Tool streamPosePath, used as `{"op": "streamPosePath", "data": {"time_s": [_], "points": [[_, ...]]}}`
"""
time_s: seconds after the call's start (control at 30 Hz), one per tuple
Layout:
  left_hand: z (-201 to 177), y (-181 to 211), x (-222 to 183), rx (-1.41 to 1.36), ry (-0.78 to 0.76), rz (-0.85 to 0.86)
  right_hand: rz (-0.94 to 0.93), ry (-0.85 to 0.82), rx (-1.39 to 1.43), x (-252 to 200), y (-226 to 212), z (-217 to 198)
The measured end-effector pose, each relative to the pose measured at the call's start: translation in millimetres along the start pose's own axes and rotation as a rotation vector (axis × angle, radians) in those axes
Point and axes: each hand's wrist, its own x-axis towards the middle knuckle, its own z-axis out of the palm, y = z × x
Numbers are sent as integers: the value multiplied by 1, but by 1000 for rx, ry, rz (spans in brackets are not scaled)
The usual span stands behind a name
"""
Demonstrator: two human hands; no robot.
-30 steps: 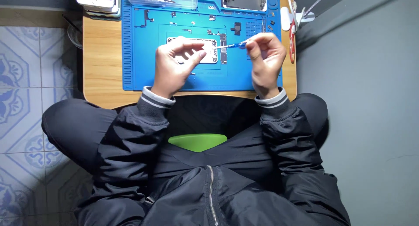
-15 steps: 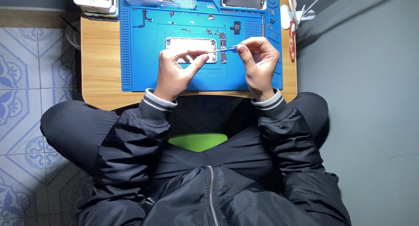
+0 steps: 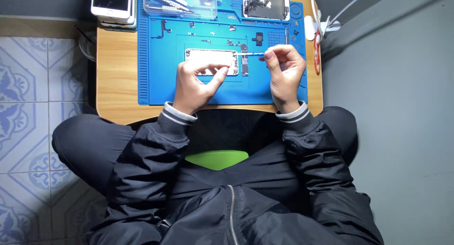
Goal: Repairing a mobile phone by inspecting and manipulating internal components on a repair mat
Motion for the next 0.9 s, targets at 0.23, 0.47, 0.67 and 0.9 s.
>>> {"op": "streamPosePath", "data": {"time_s": [0.23,0.47,0.67,0.9], "points": [[-3,5,4,-15,37,32,-96,-123,-190,10,-24,14],[-6,21,4,-16,-27,-32,-229,-185,-363,46,-21,59],[-4,16,3,-47,-66,-28,-257,-132,-393,92,26,125],[-9,19,8,-39,-21,-15,-414,-175,-650,124,89,160]]}}
